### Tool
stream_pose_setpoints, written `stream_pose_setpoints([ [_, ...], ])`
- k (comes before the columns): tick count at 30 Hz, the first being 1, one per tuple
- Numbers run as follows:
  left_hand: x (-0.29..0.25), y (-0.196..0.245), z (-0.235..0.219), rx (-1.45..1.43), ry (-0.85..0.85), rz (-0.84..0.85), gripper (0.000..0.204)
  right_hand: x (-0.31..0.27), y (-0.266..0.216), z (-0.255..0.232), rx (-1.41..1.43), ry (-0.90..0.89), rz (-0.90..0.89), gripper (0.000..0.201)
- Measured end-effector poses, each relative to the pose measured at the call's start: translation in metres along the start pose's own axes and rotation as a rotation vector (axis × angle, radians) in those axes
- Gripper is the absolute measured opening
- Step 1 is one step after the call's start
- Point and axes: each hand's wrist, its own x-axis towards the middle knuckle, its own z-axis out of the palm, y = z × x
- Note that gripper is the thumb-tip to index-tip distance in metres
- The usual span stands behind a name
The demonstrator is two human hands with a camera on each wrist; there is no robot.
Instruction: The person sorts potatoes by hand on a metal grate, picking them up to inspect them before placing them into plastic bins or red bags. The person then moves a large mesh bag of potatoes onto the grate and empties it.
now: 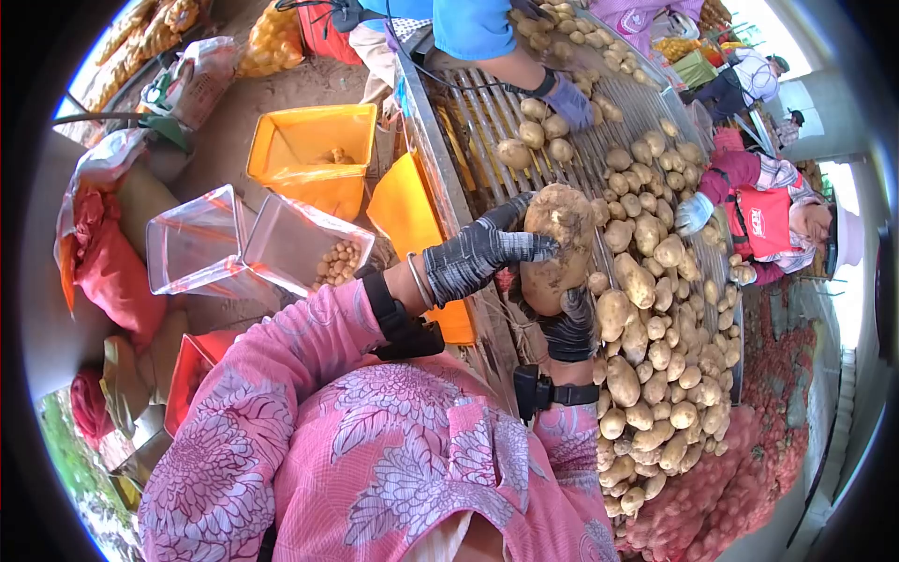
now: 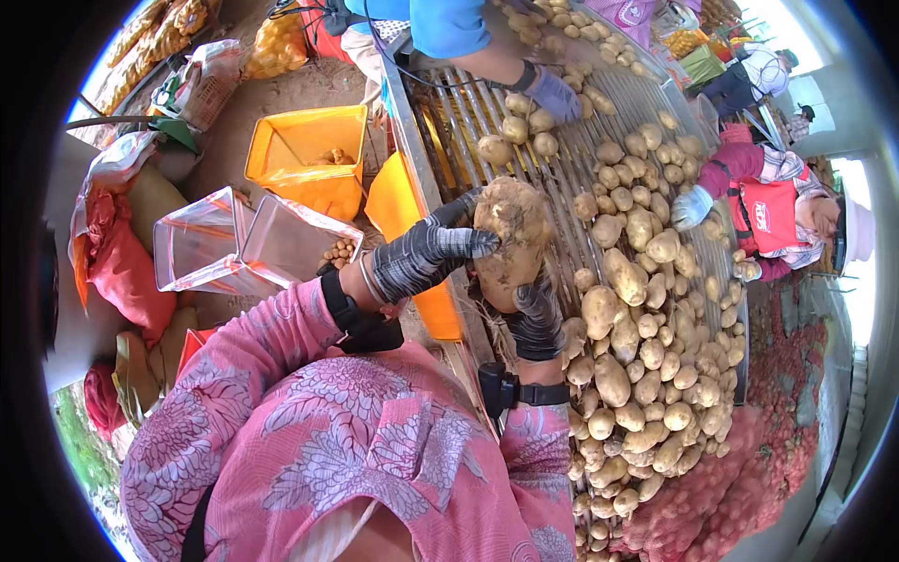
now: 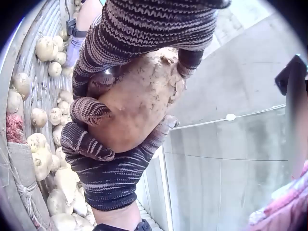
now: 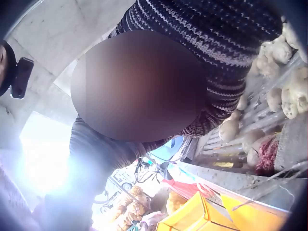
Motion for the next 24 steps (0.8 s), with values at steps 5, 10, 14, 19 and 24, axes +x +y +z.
stream_pose_setpoints([
  [5, -0.027, 0.003, 0.006, 0.000, 0.064, 0.041, 0.067, -0.008, 0.005, 0.011, 0.018, -0.080, 0.063, 0.094],
  [10, -0.074, -0.003, 0.024, -0.010, 0.160, 0.119, 0.068, -0.027, 0.021, 0.023, 0.019, -0.189, 0.087, 0.089],
  [14, -0.121, -0.008, 0.040, 0.074, 0.268, 0.116, 0.068, -0.050, 0.040, 0.038, 0.091, -0.247, 0.150, 0.084],
  [19, -0.161, -0.029, 0.038, -0.026, 0.329, 0.159, 0.064, -0.071, 0.060, 0.043, 0.140, -0.321, 0.300, 0.084],
  [24, -0.185, -0.042, 0.040, -0.142, 0.326, 0.222, 0.060, -0.085, 0.069, 0.044, 0.088, -0.376, 0.378, 0.086],
])
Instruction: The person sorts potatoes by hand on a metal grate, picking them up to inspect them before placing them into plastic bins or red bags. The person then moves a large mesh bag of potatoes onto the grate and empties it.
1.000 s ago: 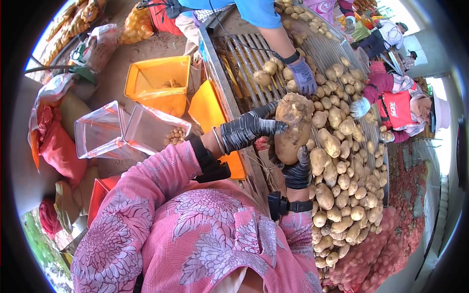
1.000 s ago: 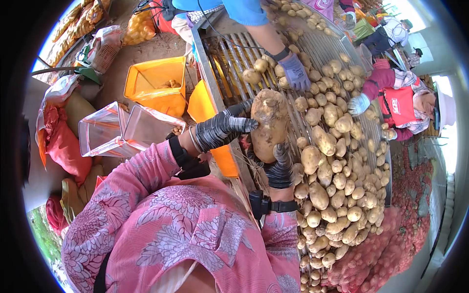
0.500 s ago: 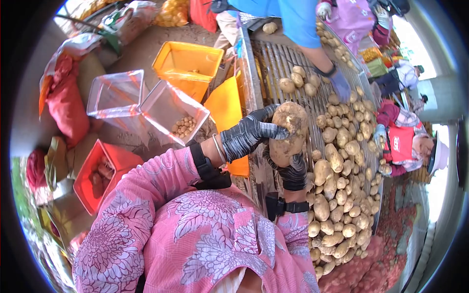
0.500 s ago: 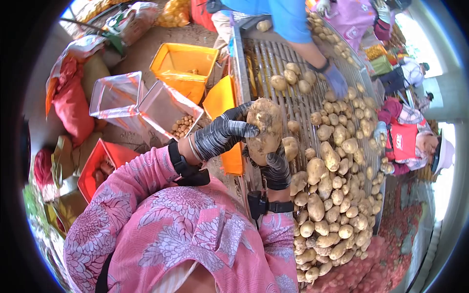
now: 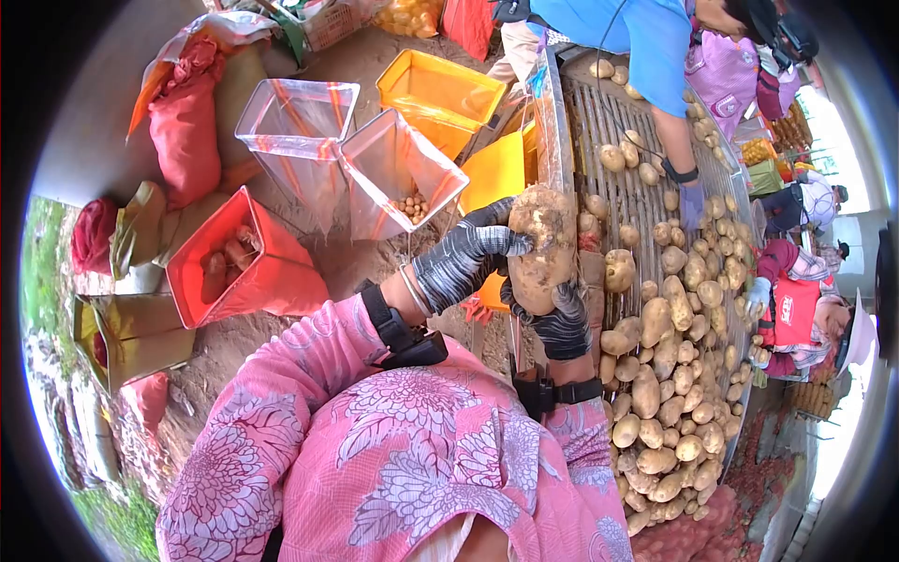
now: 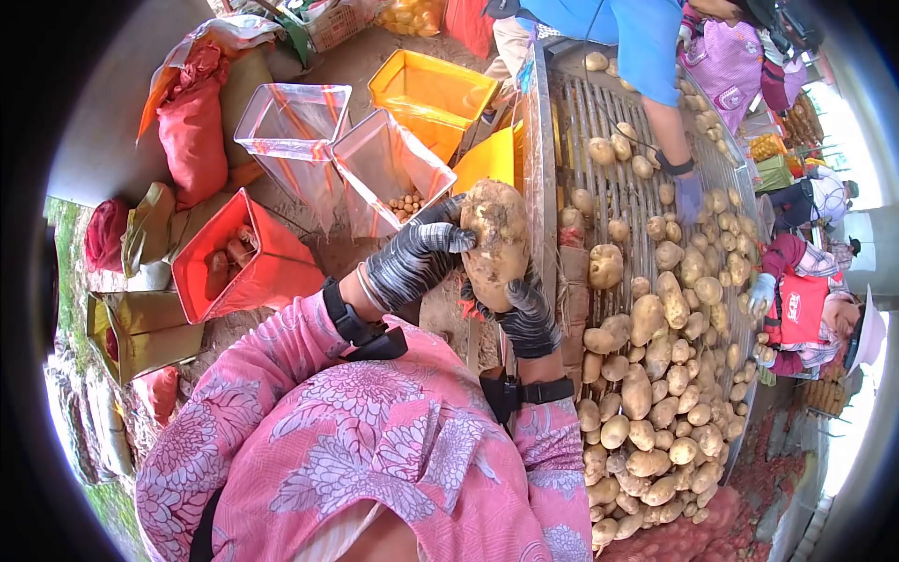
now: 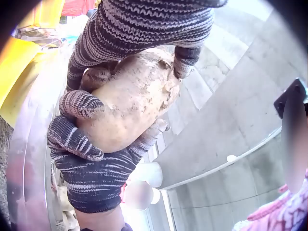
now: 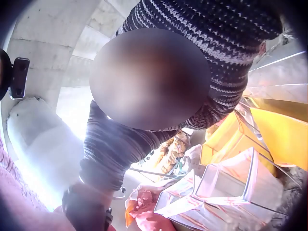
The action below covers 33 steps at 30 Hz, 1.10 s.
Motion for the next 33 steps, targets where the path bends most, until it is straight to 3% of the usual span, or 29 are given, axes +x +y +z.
stream_pose_setpoints([
  [4, -0.012, -0.003, 0.011, 0.155, 0.056, 0.044, 0.066, -0.001, 0.006, 0.002, -0.005, 0.051, -0.023, 0.089],
  [6, -0.012, -0.008, 0.021, 0.287, 0.143, 0.225, 0.073, -0.001, 0.009, -0.004, -0.057, 0.050, -0.059, 0.091],
  [12, -0.012, -0.003, 0.027, 0.286, 0.151, 0.170, 0.077, 0.001, 0.016, -0.028, -0.149, 0.002, -0.189, 0.087],
  [16, -0.006, 0.001, 0.029, 0.355, 0.119, 0.195, 0.076, 0.009, 0.003, -0.030, -0.107, -0.087, -0.136, 0.087],
  [19, 0.001, 0.002, 0.025, 0.335, 0.119, 0.224, 0.076, 0.012, -0.002, -0.016, -0.168, 0.018, -0.178, 0.091],
  [24, 0.012, -0.002, 0.019, 0.360, 0.161, 0.297, 0.075, 0.021, 0.000, -0.029, -0.074, -0.039, -0.136, 0.088],
  [27, 0.016, -0.001, 0.025, 0.488, 0.224, 0.265, 0.079, 0.028, -0.003, -0.040, -0.001, -0.113, -0.084, 0.087],
  [29, 0.016, -0.006, 0.023, 0.811, 0.222, 0.408, 0.085, 0.032, -0.004, -0.043, 0.057, -0.192, -0.065, 0.089],
  [31, 0.018, -0.010, 0.019, 0.816, 0.218, 0.399, 0.089, 0.034, -0.006, -0.039, 0.118, -0.268, -0.047, 0.092],
  [33, 0.020, -0.015, 0.018, 0.786, 0.195, 0.409, 0.089, 0.027, -0.011, -0.027, 0.043, -0.116, 0.002, 0.093],
])
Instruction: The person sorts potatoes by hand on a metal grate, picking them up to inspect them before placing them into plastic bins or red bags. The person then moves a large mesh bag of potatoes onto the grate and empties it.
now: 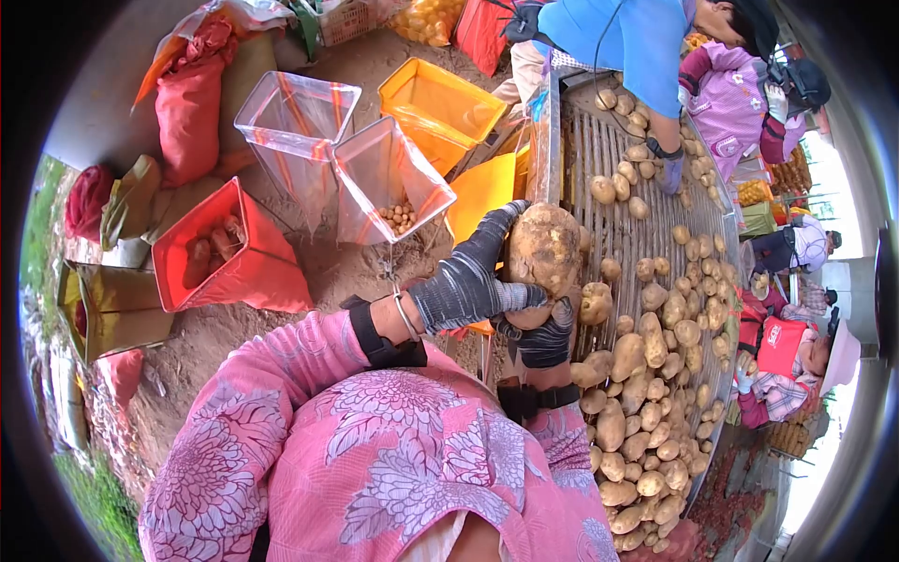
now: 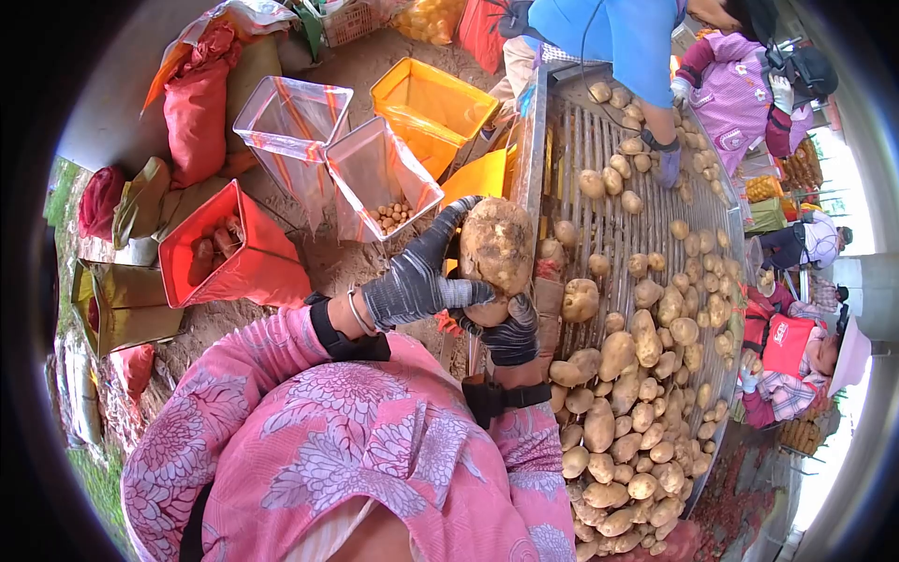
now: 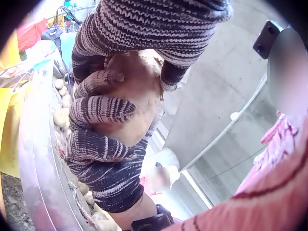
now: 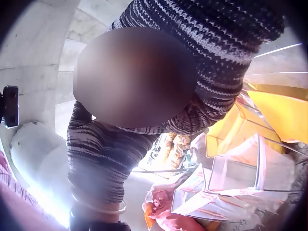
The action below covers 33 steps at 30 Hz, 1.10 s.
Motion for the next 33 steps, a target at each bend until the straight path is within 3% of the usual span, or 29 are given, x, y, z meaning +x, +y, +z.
stream_pose_setpoints([
  [3, 0.002, 0.000, 0.004, -0.132, -0.030, -0.081, 0.090, -0.001, 0.001, -0.003, 0.214, 0.080, -0.157, 0.090],
  [6, 0.007, 0.002, 0.005, -0.113, -0.093, -0.084, 0.089, -0.013, -0.005, -0.008, 0.235, 0.070, -0.064, 0.086],
  [8, 0.013, -0.021, -0.001, -0.250, -0.183, -0.223, 0.080, -0.022, -0.008, -0.015, 0.271, 0.089, -0.053, 0.081],
  [9, 0.017, -0.028, -0.008, -0.158, -0.226, -0.223, 0.068, -0.031, -0.016, -0.015, 0.282, 0.136, -0.034, 0.076],
  [10, 0.024, -0.028, -0.015, -0.056, -0.271, -0.336, 0.056, -0.043, -0.022, -0.029, 0.306, 0.161, -0.068, 0.076],
  [12, 0.039, -0.041, -0.015, 0.313, -0.330, -0.253, 0.049, -0.074, -0.032, -0.063, 0.117, 0.257, -0.097, 0.074],
  [13, 0.047, -0.046, -0.009, 0.317, -0.362, -0.263, 0.049, -0.084, -0.041, -0.054, 0.030, 0.463, -0.218, 0.071],
  [14, 0.056, -0.050, -0.001, 0.557, -0.405, -0.105, 0.045, -0.094, -0.051, -0.043, -0.062, 0.669, -0.335, 0.068],
  [16, 0.078, -0.066, 0.021, 0.943, -0.509, 0.194, 0.037, -0.120, -0.062, -0.058, -0.112, 0.772, -0.360, 0.066],
  [19, 0.104, -0.093, 0.058, 1.352, -0.606, 0.433, 0.041, -0.132, -0.070, -0.054, -0.242, 0.896, -0.377, 0.063],
  [20, 0.114, -0.092, 0.071, 1.342, -0.623, 0.442, 0.041, -0.135, -0.063, -0.064, -0.268, 0.936, -0.405, 0.062],
  [22, 0.129, -0.084, 0.095, 1.519, -0.936, 0.110, 0.043, -0.138, -0.054, -0.078, -0.321, 1.018, -0.458, 0.060],
  [23, 0.136, -0.070, 0.104, 1.548, -1.037, 0.088, 0.044, -0.137, -0.051, -0.082, -0.717, 1.053, -0.498, 0.060],
  [26, 0.122, -0.098, 0.099, 1.466, -1.041, 0.151, 0.044, -0.131, -0.053, -0.069, -0.946, 1.013, -0.480, 0.064],
  [27, 0.114, -0.105, 0.094, 1.394, -0.946, 0.197, 0.043, -0.126, -0.055, -0.063, -0.692, 1.044, -0.473, 0.067],
  [28, 0.113, -0.105, 0.094, 1.389, -0.956, 0.213, 0.043, -0.125, -0.056, -0.060, -0.437, 1.066, -0.463, 0.071],
  [31, 0.113, -0.105, 0.096, 1.312, -0.867, 0.164, 0.034, -0.132, -0.051, -0.065, -0.395, 1.077, -0.465, 0.072],
  [33, 0.119, -0.112, 0.097, 1.228, -0.897, 0.105, 0.031, -0.136, -0.053, -0.067, -0.377, 1.081, -0.468, 0.073],
])
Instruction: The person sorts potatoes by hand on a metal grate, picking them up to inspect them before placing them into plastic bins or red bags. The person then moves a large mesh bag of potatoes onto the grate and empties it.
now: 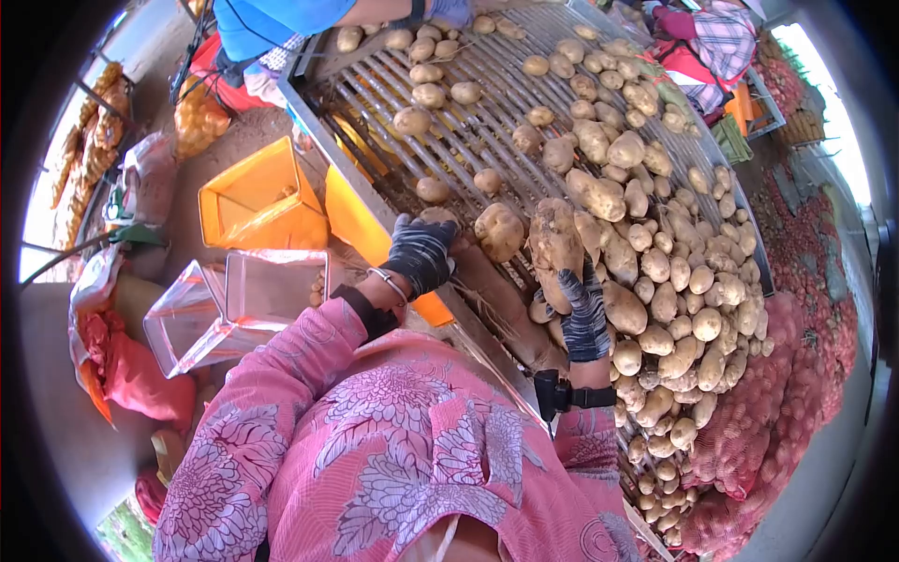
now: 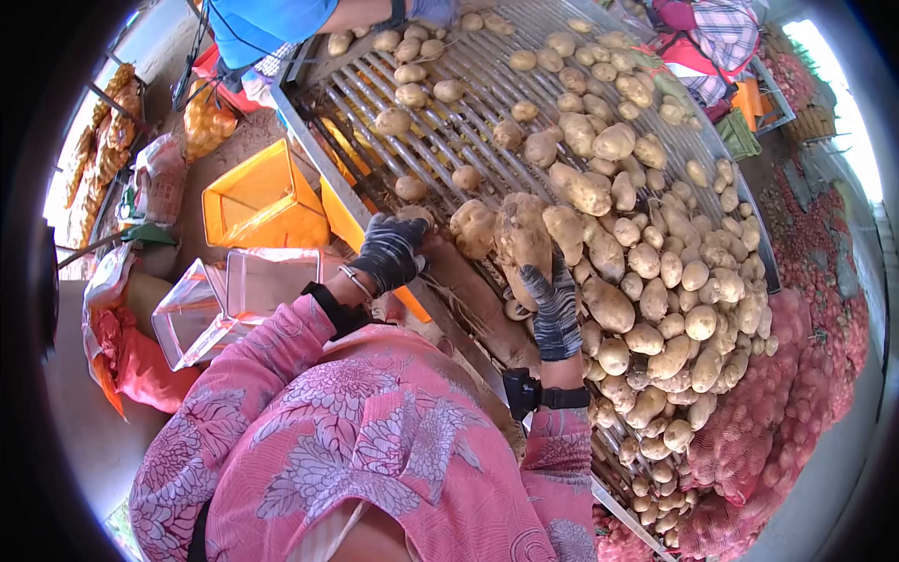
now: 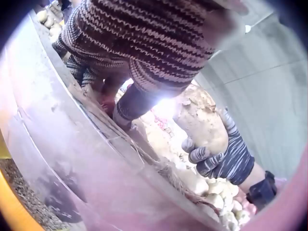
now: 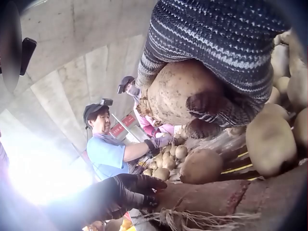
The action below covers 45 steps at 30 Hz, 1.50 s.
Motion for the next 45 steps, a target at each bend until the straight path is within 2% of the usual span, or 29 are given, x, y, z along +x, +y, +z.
stream_pose_setpoints([
  [3, 0.006, 0.007, 0.002, -0.134, -0.056, -0.006, 0.024, -0.002, 0.002, -0.003, 0.057, 0.042, -0.041, 0.075],
  [6, 0.006, 0.010, 0.008, -0.250, -0.027, 0.071, 0.020, -0.006, -0.012, 0.004, 0.078, 0.067, -0.037, 0.075],
  [8, 0.008, 0.014, 0.003, -0.372, 0.285, 0.259, 0.024, -0.005, -0.018, 0.005, 0.051, 0.077, -0.056, 0.072],
  [9, 0.011, 0.017, 0.001, -0.371, 0.287, 0.266, 0.024, -0.002, -0.015, 0.002, 0.051, 0.081, -0.063, 0.072],
  [11, 0.016, 0.032, -0.016, -0.452, 0.515, 0.488, 0.026, 0.011, -0.010, -0.004, -0.151, 0.114, -0.151, 0.072],
  [12, 0.018, 0.038, -0.028, -0.432, 0.554, 0.570, 0.025, 0.018, -0.012, -0.005, -0.163, 0.101, -0.163, 0.075],
  [13, 0.020, 0.042, -0.030, -0.428, 0.554, 0.577, 0.025, 0.024, -0.017, -0.003, -0.159, 0.104, -0.169, 0.075],
  [15, 0.024, 0.048, -0.036, -0.427, 0.666, 0.695, 0.021, 0.032, -0.030, 0.005, -0.474, 0.124, -0.241, 0.076],
  [16, 0.023, 0.051, -0.040, -0.424, 0.638, 0.705, 0.019, 0.038, -0.027, 0.001, -0.623, 0.144, -0.266, 0.075],
  [17, 0.024, 0.051, -0.035, -0.402, 0.617, 0.723, 0.018, 0.041, -0.027, 0.000, -0.610, 0.148, -0.287, 0.075],
  [19, 0.027, 0.049, -0.027, -0.418, 0.568, 0.747, 0.018, 0.049, -0.033, -0.005, -0.698, 0.020, -0.256, 0.079],
  [20, 0.033, 0.054, -0.017, -0.662, 0.463, 0.567, 0.011, 0.058, -0.025, -0.018, -0.933, 0.003, -0.343, 0.081],
  [21, 0.029, 0.057, -0.018, -0.672, 0.463, 0.579, 0.009, 0.055, -0.042, -0.016, -0.980, -0.076, -0.300, 0.082],
  [22, 0.029, 0.057, -0.021, -0.554, 0.445, 0.619, 0.007, 0.059, -0.039, -0.025, -1.005, -0.164, -0.303, 0.081],
  [23, 0.030, 0.058, -0.022, -0.503, 0.425, 0.679, 0.004, 0.058, -0.046, -0.028, -1.079, -0.177, -0.352, 0.084],
  [24, 0.030, 0.060, -0.021, -0.509, 0.383, 0.653, 0.003, 0.054, -0.068, -0.021, -1.106, -0.221, -0.237, 0.089],
  [25, 0.031, 0.061, -0.021, -0.518, 0.334, 0.617, 0.002, 0.047, -0.085, -0.018, -1.097, -0.234, -0.250, 0.091],
  [26, 0.032, 0.062, -0.021, -0.497, 0.353, 0.625, 0.002, 0.048, -0.088, -0.021, -1.136, -0.271, -0.201, 0.092],
  [27, 0.032, 0.063, -0.021, -0.550, 0.313, 0.621, 0.011, 0.049, -0.089, -0.026, -1.171, -0.310, -0.144, 0.093],
  [28, 0.033, 0.063, -0.020, -0.605, 0.265, 0.612, 0.019, 0.048, -0.090, -0.029, -1.163, -0.312, -0.158, 0.093],
  [29, 0.034, 0.063, -0.020, -0.592, 0.265, 0.611, 0.019, 0.047, -0.089, -0.032, -1.198, -0.331, -0.145, 0.093],
  [31, 0.034, 0.065, -0.017, -0.743, 0.157, 0.575, 0.022, 0.044, -0.090, -0.038, -1.227, -0.348, -0.130, 0.093],
  [33, 0.037, 0.064, -0.008, -0.680, 0.172, 0.639, 0.022, 0.041, -0.094, -0.042, -1.255, -0.394, -0.088, 0.094],
  [35, 0.036, 0.065, -0.005, -0.907, 0.064, 0.543, 0.021, 0.039, -0.095, -0.049, -1.245, -0.408, -0.093, 0.094],
  [36, 0.038, 0.064, -0.005, -0.904, 0.061, 0.544, 0.021, 0.038, -0.096, -0.053, -1.248, -0.445, -0.117, 0.093],
  [38, 0.044, 0.060, -0.003, -0.824, 0.115, 0.690, 0.021, 0.037, -0.103, -0.056, -1.257, -0.521, -0.135, 0.090],
  [42, 0.048, 0.056, -0.001, -0.777, 0.112, 0.713, 0.022, 0.034, -0.136, -0.041, -1.397, -0.571, -0.097, 0.089],
  [44, 0.048, 0.052, -0.001, -0.854, 0.033, 0.680, 0.023, 0.030, -0.156, -0.028, -1.510, -0.624, 0.078, 0.087],
  [45, 0.047, 0.051, 0.000, -0.852, 0.034, 0.681, 0.023, 0.028, -0.159, -0.027, -1.511, -0.623, 0.076, 0.087],
])
